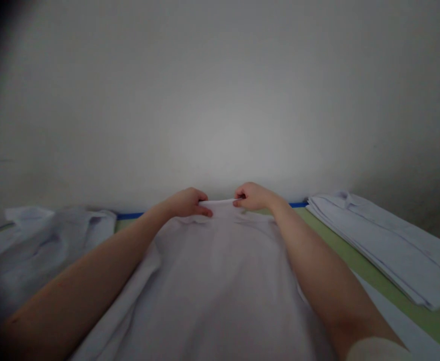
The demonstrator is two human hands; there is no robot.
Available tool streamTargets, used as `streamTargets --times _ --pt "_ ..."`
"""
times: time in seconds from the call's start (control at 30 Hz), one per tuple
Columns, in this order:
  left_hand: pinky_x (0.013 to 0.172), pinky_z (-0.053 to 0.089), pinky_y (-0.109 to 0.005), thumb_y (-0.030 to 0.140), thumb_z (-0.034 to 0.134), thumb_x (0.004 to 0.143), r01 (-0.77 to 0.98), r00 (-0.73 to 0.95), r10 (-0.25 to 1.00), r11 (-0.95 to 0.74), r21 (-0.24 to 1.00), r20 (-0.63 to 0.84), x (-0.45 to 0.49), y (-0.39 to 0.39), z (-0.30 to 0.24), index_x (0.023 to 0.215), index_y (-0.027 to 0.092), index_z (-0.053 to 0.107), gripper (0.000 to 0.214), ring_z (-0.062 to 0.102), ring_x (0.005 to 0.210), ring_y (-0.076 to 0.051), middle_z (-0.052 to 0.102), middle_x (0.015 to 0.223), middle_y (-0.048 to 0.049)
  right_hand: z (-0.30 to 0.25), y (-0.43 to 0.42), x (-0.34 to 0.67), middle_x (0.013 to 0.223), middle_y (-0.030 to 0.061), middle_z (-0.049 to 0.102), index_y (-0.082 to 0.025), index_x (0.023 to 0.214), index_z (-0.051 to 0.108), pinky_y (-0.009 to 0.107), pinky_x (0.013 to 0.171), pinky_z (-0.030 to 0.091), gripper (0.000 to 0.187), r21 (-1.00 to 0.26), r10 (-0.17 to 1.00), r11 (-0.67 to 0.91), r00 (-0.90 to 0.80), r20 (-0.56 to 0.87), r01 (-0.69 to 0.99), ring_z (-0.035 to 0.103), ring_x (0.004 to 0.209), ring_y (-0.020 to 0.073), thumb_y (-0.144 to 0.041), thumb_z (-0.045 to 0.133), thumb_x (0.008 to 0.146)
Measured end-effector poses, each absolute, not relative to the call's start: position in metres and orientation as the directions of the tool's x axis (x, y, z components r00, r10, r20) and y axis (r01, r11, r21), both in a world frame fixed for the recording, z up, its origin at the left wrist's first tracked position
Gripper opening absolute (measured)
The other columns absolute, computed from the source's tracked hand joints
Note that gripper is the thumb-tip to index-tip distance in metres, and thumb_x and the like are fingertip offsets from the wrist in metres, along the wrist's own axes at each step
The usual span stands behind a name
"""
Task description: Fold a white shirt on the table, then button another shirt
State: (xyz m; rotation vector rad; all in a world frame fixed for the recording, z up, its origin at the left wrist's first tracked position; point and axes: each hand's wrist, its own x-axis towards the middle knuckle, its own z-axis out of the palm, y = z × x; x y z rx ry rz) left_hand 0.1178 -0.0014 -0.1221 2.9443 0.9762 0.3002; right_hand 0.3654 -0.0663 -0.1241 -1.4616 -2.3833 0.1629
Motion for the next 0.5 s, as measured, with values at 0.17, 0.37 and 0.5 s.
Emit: streamTargets --times 0.17,0.37,0.5 --pt "0.055 0.029 -0.024 0.062 0.052 0.071 0.586 0.780 0.592 -0.805 0.096 0.202 0.105 0.011 -0.119 0.076 0.016 0.064 0.047 0.049 0.059 -0.014 0.061 0.068 -0.0038 -0.120 -0.069 0.377 0.057 -0.0022 0.053 -0.014 0.071 0.066 0.021 0.049 0.026 0.028 -0.310 0.897 0.431 -0.364 0.252 0.847 0.040 0.050 0.0073 -0.040 0.058 0.071" --pt "0.059 0.033 -0.023 0.045 0.040 0.084 0.464 0.844 0.486 -0.873 0.149 0.224 0.101 0.014 -0.120 0.082 0.016 0.065 0.038 0.050 0.063 -0.012 0.063 0.074 -0.0033 -0.129 -0.062 0.379 0.058 -0.0021 0.055 -0.013 0.070 0.066 0.020 0.049 0.028 0.026 -0.358 0.912 0.396 -0.316 0.262 0.846 0.042 0.051 0.0070 -0.039 0.064 0.066" --pt "0.057 0.033 -0.023 0.044 0.045 0.080 0.507 0.819 0.530 -0.848 0.155 0.221 0.098 0.019 -0.118 0.084 0.016 0.066 0.035 0.050 0.061 -0.012 0.063 0.071 -0.0028 -0.137 -0.056 0.380 0.066 -0.0001 0.060 -0.013 0.080 0.066 0.020 0.053 0.034 0.025 -0.372 0.900 0.412 -0.307 0.310 0.831 0.048 0.057 0.0082 -0.035 0.065 0.068"
